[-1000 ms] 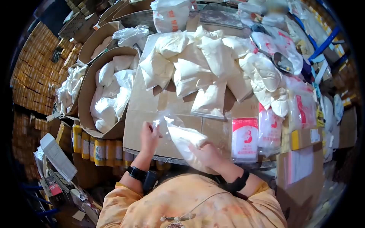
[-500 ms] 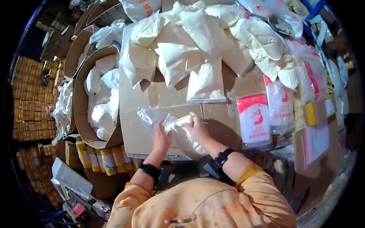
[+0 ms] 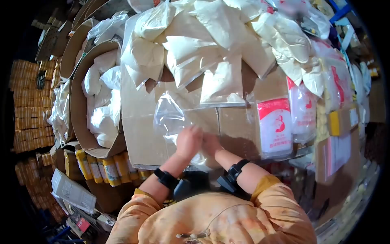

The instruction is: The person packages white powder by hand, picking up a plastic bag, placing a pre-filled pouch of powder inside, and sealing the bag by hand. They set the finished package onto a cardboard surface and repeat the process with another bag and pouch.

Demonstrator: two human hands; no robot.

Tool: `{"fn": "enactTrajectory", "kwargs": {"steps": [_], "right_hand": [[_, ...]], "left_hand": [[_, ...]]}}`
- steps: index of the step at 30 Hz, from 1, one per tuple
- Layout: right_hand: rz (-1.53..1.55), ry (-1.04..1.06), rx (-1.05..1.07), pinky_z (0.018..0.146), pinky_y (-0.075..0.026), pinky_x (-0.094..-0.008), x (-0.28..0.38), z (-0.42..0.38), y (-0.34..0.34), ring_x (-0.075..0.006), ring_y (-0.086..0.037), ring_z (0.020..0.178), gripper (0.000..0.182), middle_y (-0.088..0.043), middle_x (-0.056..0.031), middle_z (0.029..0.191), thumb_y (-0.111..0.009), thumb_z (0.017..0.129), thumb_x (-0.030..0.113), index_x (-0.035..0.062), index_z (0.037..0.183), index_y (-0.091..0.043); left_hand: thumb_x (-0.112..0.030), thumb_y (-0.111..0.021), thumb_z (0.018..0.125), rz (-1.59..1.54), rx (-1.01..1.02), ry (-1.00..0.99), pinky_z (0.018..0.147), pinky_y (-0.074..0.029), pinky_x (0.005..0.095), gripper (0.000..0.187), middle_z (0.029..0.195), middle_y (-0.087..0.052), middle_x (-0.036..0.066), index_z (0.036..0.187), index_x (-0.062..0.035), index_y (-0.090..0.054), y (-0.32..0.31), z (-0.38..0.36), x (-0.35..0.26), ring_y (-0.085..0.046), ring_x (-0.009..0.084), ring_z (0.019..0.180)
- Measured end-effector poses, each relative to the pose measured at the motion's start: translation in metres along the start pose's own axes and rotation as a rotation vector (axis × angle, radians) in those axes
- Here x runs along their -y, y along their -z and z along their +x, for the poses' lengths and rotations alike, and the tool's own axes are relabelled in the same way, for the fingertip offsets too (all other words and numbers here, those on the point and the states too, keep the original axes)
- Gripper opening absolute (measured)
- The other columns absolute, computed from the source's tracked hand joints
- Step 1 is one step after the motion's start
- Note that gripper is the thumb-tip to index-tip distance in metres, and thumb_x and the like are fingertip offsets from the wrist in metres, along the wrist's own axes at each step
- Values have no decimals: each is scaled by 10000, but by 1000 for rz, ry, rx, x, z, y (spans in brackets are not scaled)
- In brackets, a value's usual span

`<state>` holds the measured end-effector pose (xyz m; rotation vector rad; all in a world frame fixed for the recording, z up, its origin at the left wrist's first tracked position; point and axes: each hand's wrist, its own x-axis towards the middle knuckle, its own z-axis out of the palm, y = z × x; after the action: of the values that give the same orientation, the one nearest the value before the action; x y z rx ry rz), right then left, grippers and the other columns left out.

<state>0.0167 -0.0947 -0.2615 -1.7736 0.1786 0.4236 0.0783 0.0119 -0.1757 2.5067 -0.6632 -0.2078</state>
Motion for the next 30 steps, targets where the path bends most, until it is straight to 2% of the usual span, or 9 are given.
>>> {"fn": "enactTrajectory", "kwargs": {"steps": [7, 10, 11, 14, 15, 18, 21, 27, 30], "right_hand": [[-1084, 377, 15, 742, -441, -298, 41, 5, 15, -246, -578, 939, 207, -624, -126, 932, -506, 845, 247, 67, 874, -604], [769, -328, -504, 744, -444, -292, 14, 14, 5, -192, -579, 873, 206, -614, -90, 886, -491, 880, 237, 60, 934, -582], [36, -57, -401, 741, -448, -279, 24, 8, 9, -143, -561, 822, 208, -594, -51, 867, -470, 904, 206, 39, 991, -560], [-315, 72, -278, 720, -465, -301, 3, 4, 19, -169, -557, 794, 197, -611, -83, 912, -474, 908, 165, 33, 1026, -563], [-407, -201, -179, 748, -455, -297, 6, 6, 28, -174, -559, 821, 217, -610, -95, 915, -456, 912, 153, 7, 1036, -558], [-586, 99, -131, 798, -432, -298, 3, 3, 30, -201, -555, 876, 254, -597, -126, 960, -422, 908, 112, -6, 1094, -548], [-632, 64, -125, 837, -412, -292, -12, 1, 33, -206, -542, 919, 335, -582, -122, 1046, -366, 941, 202, -22, 1139, -520], [440, -499, -170, 914, -391, -347, -15, 22, 29, -237, -490, 1063, 480, -499, -107, 1192, -275, 951, 371, 14, 1224, -444], [233, -441, -283, 902, -384, -352, 1, 51, 25, -234, -487, 1007, 403, -505, -97, 1127, -294, 946, 294, 9, 1190, -442]], "left_hand": [[-126, -543, 658, 107, -186, -207, 632, -426, 371, 136, 778, -531, 57, 790, -98, -550, -2, -14, -4, -534, 250, 737], [-140, -540, 665, 113, -147, -119, 668, -410, 374, 165, 815, -528, 65, 825, -100, -552, 1, -29, 13, -516, 244, 771], [-144, -540, 668, 105, -151, -89, 678, -405, 380, 169, 809, -522, 70, 830, -100, -551, -2, -37, 22, -507, 251, 776], [-142, -534, 672, -29, -360, -7, 713, -384, 396, 158, 820, -481, 92, 819, -84, -521, -30, -59, 44, -476, 284, 824], [-151, -538, 678, -43, -452, 38, 717, -382, 394, 165, 842, -474, 100, 824, -77, -512, -37, -65, 51, -470, 283, 847], [-166, -558, 693, -57, -531, 203, 719, -383, 374, 151, 856, -476, 95, 810, -87, -505, -43, -78, 59, -472, 275, 846], [-141, -556, 711, -229, -555, 402, 732, -410, 403, 189, 947, -474, 130, 869, -61, -490, -51, -88, 51, -479, 317, 913], [-110, -487, 797, -706, -436, 846, 712, -422, 480, 175, 1096, -417, 215, 946, -33, -439, -58, -61, 41, -521, 415, 856], [-97, -478, 769, -639, -564, 720, 663, -415, 471, 138, 954, -473, 192, 894, -41, -463, -23, -40, 57, -522, 393, 812]]}}
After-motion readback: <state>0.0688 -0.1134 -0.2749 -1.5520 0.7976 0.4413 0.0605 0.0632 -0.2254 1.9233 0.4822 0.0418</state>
